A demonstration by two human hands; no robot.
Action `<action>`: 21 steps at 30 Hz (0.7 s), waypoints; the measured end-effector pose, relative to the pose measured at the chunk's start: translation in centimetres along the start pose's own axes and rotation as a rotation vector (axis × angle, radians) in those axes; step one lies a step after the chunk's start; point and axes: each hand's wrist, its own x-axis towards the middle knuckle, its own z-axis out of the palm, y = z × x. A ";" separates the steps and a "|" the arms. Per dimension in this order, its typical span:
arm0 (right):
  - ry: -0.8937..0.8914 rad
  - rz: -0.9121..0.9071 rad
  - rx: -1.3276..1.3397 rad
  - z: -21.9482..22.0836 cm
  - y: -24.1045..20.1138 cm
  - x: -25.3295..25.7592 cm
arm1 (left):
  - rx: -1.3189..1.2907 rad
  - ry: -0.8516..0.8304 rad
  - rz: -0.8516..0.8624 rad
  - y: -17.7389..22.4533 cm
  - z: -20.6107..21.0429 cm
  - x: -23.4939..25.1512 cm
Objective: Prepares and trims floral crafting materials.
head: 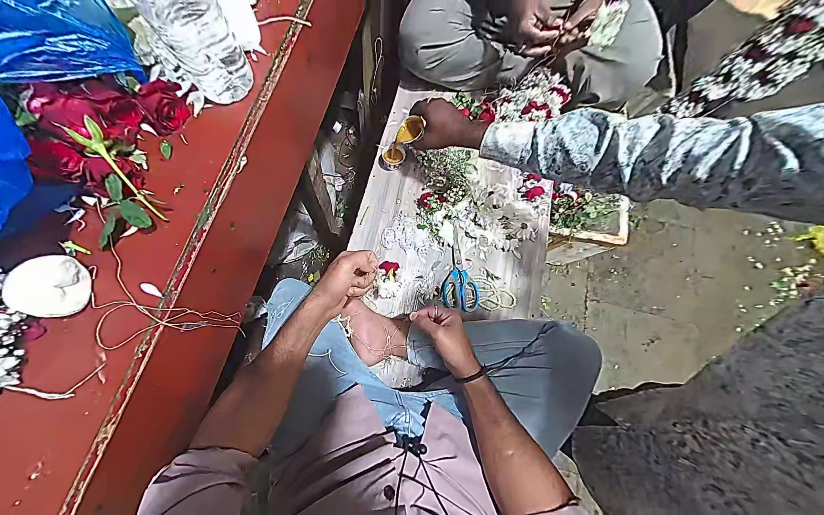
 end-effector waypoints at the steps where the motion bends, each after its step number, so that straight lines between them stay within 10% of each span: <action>1: 0.004 -0.001 0.003 0.1 0.0 -0.1 | 0.026 0.008 0.031 0.4 0.5 -0.4; 12: 0.051 -0.049 0.047 0.6 -0.5 -0.2 | 0.490 0.064 0.527 5.3 3.1 -3.8; 21: 0.068 -0.397 0.089 1.8 -9.4 -1.4 | -0.012 -0.106 0.271 3.6 2.7 -3.8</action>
